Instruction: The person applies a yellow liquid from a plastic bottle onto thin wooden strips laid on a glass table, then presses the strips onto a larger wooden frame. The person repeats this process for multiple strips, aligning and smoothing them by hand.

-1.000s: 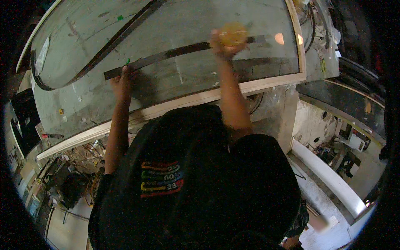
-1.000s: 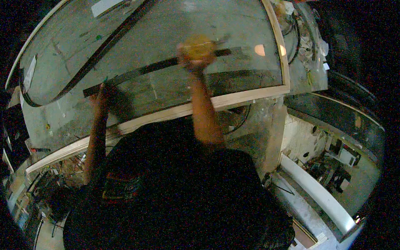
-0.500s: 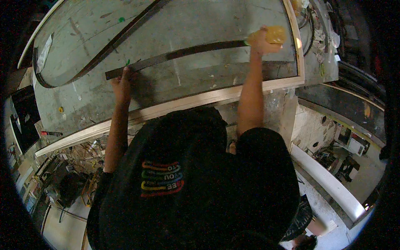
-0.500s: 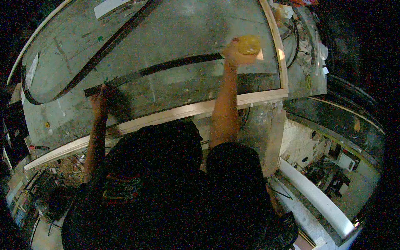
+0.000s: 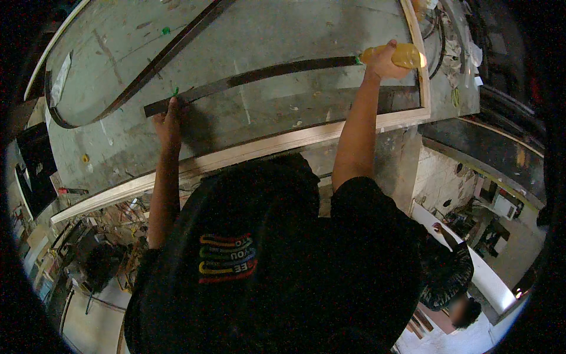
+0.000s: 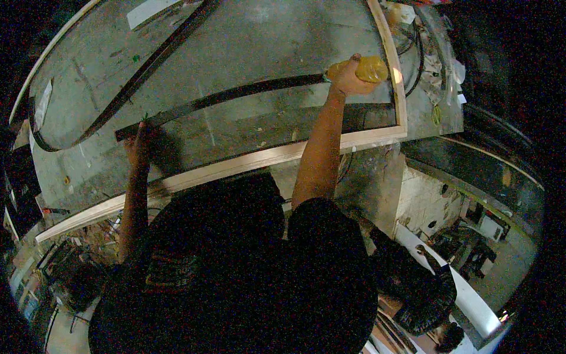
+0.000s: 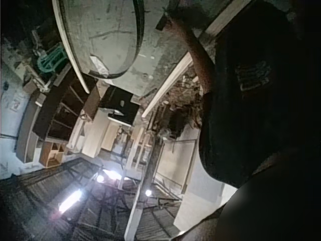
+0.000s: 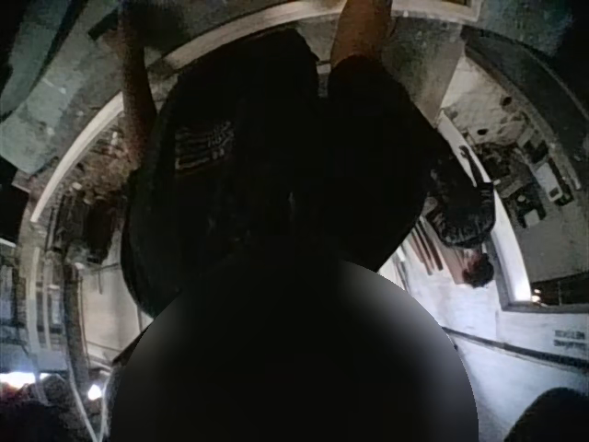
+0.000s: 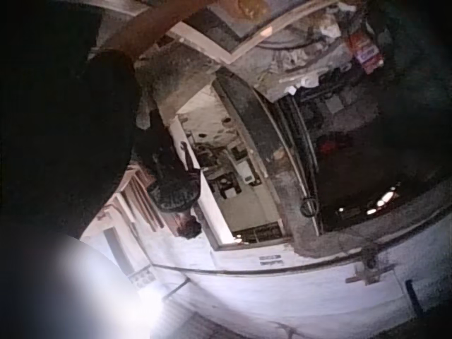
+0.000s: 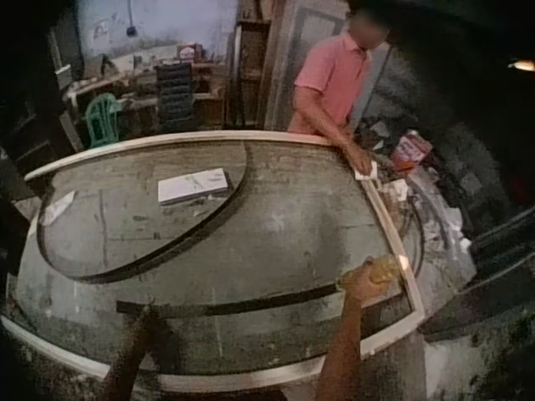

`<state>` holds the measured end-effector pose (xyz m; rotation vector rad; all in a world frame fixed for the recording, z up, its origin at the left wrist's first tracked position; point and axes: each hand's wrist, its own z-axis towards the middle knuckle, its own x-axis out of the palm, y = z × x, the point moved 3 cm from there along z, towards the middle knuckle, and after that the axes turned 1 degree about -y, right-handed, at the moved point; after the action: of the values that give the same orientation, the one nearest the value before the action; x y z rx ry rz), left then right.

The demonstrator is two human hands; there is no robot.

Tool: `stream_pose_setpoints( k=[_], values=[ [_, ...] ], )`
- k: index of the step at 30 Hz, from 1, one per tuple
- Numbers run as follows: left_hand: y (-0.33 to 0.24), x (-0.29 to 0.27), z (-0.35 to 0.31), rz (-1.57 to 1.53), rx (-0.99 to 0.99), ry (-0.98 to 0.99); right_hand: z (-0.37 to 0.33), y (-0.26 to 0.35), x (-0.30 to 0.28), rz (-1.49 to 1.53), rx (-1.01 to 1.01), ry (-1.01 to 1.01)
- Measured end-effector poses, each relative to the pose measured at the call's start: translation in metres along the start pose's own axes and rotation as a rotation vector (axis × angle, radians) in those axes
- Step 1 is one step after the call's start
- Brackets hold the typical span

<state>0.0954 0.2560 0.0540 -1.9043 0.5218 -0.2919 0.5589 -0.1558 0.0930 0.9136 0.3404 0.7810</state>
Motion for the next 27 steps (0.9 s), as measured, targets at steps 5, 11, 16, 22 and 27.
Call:
stream_pose_setpoints(
  k=[5,11,16,22,27],
  values=[
    [0.001,0.002,-0.001,-0.03,-0.017,0.003,0.004,0.0,0.0,0.052,-0.064,-0.171],
    [-0.001,0.004,-0.001,-0.069,-0.019,0.014,-0.013,0.0,0.002,0.169,-0.156,-0.014],
    [-0.016,0.006,-0.015,-0.016,0.018,0.041,-0.043,0.009,-0.008,-0.066,-0.227,-0.058],
    [-0.009,0.006,-0.009,0.115,0.015,-0.048,-0.012,0.028,-0.019,0.181,0.017,0.076],
    [-0.001,0.002,-0.002,0.098,0.054,0.002,-0.025,0.034,-0.02,0.769,0.36,0.101]
  ],
)
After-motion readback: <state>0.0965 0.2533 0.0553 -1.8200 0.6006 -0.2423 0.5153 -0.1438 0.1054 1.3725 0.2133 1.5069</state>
